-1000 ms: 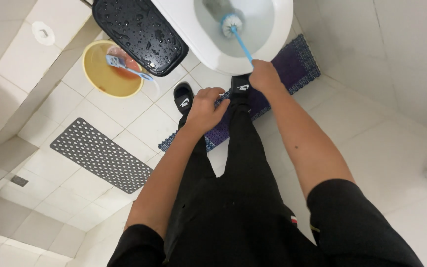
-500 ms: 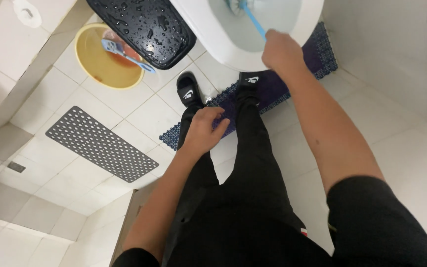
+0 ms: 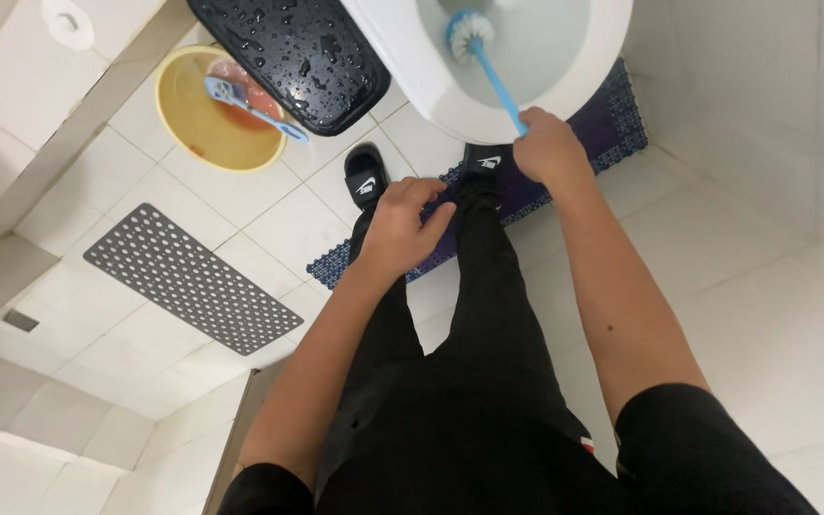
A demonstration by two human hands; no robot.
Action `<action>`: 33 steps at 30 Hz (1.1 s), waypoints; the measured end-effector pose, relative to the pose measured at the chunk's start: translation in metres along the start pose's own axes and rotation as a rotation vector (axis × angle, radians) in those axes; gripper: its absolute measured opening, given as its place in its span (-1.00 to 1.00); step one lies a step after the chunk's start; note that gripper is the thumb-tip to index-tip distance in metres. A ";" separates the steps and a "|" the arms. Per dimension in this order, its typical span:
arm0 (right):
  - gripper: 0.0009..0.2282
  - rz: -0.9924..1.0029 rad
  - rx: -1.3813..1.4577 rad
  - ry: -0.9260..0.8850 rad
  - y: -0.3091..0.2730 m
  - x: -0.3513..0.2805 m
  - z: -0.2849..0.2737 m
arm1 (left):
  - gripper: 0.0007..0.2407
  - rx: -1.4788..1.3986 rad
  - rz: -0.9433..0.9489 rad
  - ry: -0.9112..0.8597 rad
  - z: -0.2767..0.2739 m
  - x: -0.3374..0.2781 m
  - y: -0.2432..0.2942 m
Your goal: Cleaning the inside of a toilet bowl with a brush and cleaning solution.
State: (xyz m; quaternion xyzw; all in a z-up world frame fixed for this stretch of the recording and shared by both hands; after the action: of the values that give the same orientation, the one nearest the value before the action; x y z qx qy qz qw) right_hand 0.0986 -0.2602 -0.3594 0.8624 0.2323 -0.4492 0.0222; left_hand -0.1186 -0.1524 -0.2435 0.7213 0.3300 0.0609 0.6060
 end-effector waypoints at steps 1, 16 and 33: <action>-0.60 0.016 -0.024 -0.006 -0.004 0.002 0.002 | -0.79 -0.006 0.011 0.011 -0.002 -0.002 0.003; -0.59 0.012 0.006 -0.028 0.039 -0.004 0.026 | -0.80 -0.009 -0.019 0.009 -0.009 -0.027 -0.004; -0.60 -0.086 0.108 -0.003 0.072 0.024 0.049 | -0.79 0.006 -0.007 -0.007 -0.007 -0.011 0.012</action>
State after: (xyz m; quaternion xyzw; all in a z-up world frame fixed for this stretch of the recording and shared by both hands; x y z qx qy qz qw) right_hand 0.1030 -0.3276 -0.4197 0.8509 0.2445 -0.4630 -0.0431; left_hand -0.1259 -0.1537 -0.2276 0.7221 0.3308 0.0553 0.6050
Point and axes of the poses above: each hand's wrist, its own x-axis towards the middle knuckle, its own z-axis out of the palm, y = z × x, the point moved 7 cm from there along x, towards the middle knuckle, and after that the axes turned 9 degrees about -x, right-handed, at the moved point
